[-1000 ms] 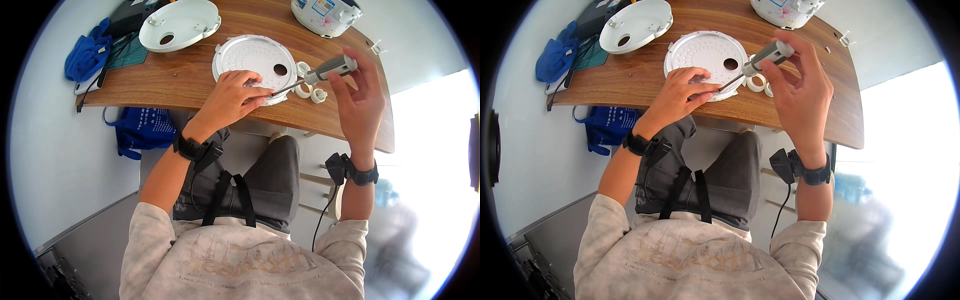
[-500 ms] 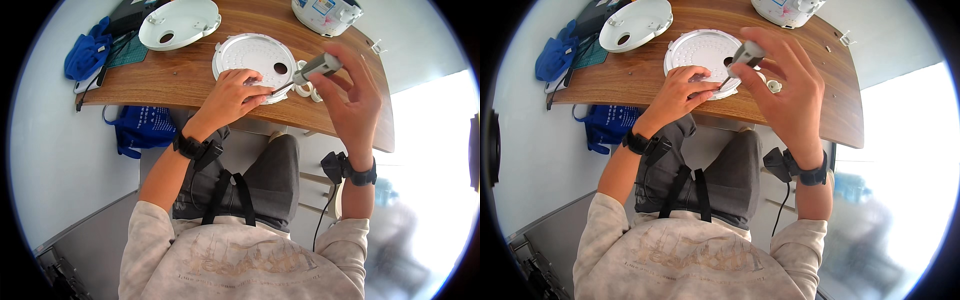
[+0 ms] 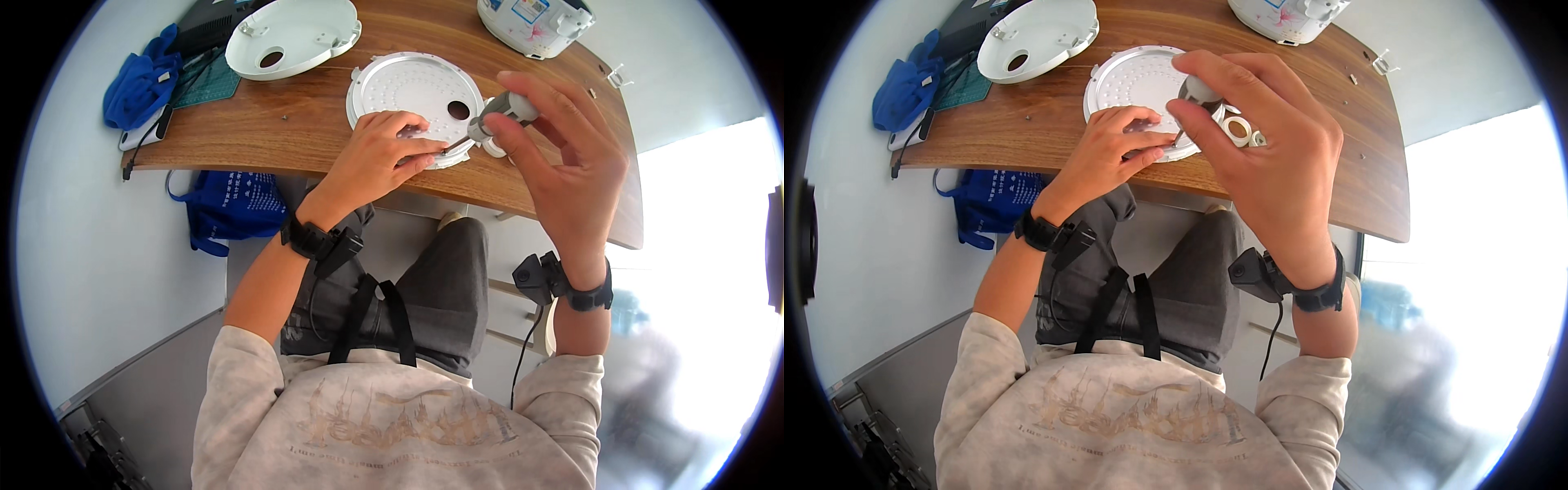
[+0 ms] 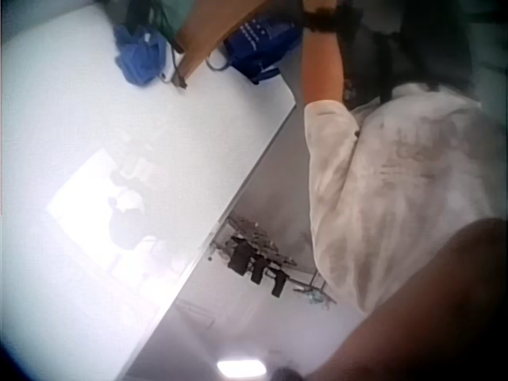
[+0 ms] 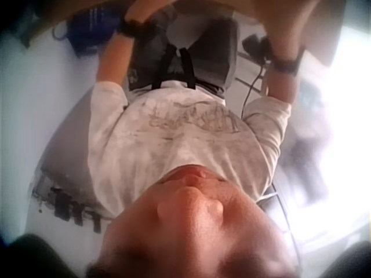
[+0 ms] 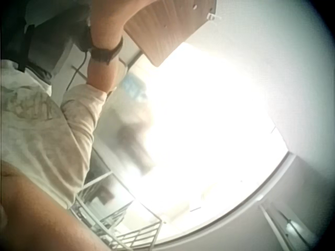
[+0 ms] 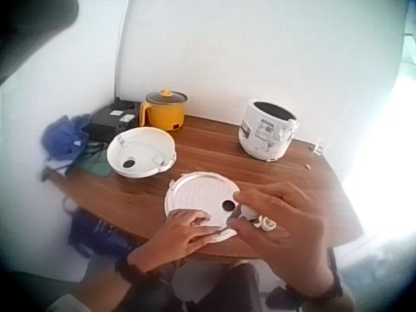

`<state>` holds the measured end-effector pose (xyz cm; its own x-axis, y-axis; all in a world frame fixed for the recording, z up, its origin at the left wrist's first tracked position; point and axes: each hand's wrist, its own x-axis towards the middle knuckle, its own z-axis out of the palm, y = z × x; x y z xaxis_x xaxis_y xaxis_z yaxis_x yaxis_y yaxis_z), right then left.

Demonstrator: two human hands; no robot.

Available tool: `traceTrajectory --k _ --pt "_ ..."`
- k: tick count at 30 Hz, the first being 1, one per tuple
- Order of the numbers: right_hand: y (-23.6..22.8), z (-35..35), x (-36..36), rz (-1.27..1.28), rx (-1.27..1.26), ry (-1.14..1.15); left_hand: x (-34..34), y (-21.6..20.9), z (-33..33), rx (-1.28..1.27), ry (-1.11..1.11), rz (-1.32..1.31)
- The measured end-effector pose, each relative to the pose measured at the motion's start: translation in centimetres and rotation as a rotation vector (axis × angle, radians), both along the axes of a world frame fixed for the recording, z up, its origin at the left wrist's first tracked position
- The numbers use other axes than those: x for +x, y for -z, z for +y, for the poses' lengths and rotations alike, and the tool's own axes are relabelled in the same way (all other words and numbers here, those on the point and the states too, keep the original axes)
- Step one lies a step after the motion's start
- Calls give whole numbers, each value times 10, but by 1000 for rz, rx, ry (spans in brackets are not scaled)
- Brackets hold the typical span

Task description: The person disassembles a white rice cooker using a screwdriver. They remove screws from the lid, separate the lid components, and then unscrew and remove a small white plastic part from the cooker body.

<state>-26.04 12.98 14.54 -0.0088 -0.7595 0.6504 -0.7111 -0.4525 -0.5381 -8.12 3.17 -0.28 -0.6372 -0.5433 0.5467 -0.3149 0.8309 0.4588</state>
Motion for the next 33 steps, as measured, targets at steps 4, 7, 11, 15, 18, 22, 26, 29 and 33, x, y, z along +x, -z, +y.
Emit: traceTrajectory --k 4,7,11,15,18,22,26,29,33 --pt "-2 -4 -3 -87 23 -26 1 1 -1 5 1 4" --pt "-2 -8 -9 -123 86 -37 1 1 -1 9 5 10" --pt "0 -20 -19 32 -12 -9 0 2 -2 -1 7 17" --pt "-5 -25 -25 79 12 -6 1 0 -1 5 3 14" --pt "-7 -23 -22 -34 90 -70 0 1 -2 9 3 14" --pt "-7 -20 -15 -273 106 -140 0 0 -2 0 3 10" --pt "0 -21 -22 -150 -6 -38 0 0 -2 6 3 -3" --pt "-2 -22 -25 16 -95 5 -1 1 -2 -11 2 2" --pt "-3 -23 -29 -32 -31 -50 0 0 -2 -7 -6 9"
